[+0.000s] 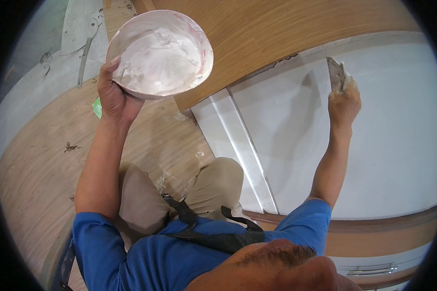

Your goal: The person applies white plaster to a wall using a putty knife and a small container. They repeatedly scoop plaster from the container and spread it along the junction of a wooden panel and the wall.

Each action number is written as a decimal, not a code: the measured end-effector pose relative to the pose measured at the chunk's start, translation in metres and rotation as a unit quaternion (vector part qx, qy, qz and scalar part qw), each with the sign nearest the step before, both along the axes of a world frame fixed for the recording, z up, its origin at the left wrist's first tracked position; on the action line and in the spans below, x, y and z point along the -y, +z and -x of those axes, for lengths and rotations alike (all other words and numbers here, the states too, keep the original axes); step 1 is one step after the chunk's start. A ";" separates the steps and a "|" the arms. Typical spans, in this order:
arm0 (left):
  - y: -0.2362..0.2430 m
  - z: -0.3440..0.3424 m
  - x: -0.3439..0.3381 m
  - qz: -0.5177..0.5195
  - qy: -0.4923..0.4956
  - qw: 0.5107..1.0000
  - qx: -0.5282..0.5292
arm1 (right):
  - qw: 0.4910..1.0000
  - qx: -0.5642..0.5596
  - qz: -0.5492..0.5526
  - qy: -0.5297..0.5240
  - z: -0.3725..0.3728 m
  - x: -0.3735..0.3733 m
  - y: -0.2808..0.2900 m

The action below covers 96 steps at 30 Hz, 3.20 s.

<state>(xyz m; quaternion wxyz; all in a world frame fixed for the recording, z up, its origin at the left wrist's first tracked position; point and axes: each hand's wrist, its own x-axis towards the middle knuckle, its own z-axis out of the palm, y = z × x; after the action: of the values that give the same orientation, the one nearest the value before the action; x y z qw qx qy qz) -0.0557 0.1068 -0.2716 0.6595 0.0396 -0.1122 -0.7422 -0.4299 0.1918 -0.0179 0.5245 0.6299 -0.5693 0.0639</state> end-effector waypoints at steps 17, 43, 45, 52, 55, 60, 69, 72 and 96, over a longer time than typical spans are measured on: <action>0.002 -0.005 -0.003 -0.017 -0.032 0.999 -0.009 | 0.988 -0.146 -0.014 -0.045 0.019 0.044 0.089; 0.002 -0.005 -0.001 -0.017 -0.027 0.999 -0.022 | 0.990 -0.138 -0.020 -0.036 0.041 0.038 0.091; 0.000 -0.006 -0.002 -0.030 -0.032 0.999 -0.027 | 0.987 -0.108 -0.113 -0.027 0.044 0.031 0.047; -0.001 -0.005 -0.001 -0.033 -0.032 0.999 -0.010 | 0.989 -0.040 -0.139 -0.003 0.046 0.044 0.023; 0.004 -0.004 -0.002 -0.043 -0.020 0.999 0.001 | 0.995 -0.097 -0.023 -0.001 0.039 0.049 0.083; 0.004 -0.004 -0.001 -0.039 -0.011 0.999 0.000 | 0.986 -0.138 0.081 -0.050 0.033 0.049 0.142; -0.004 -0.007 -0.001 -0.033 -0.032 0.999 -0.013 | 0.998 0.017 -0.066 -0.014 0.018 0.021 0.040; 0.000 -0.005 -0.002 -0.017 -0.042 0.999 -0.016 | 0.990 -0.058 -0.131 0.008 0.003 0.028 -0.005; 0.001 -0.003 -0.002 -0.048 -0.029 0.998 0.012 | 0.978 0.041 -0.202 0.021 0.035 0.039 -0.039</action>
<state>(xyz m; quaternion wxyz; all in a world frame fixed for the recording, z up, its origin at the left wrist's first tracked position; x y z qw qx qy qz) -0.0528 0.1088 -0.2704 0.6333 0.0767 -0.0858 -0.7653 -0.4646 0.1527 -0.0567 0.3609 0.7317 -0.5781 -0.0155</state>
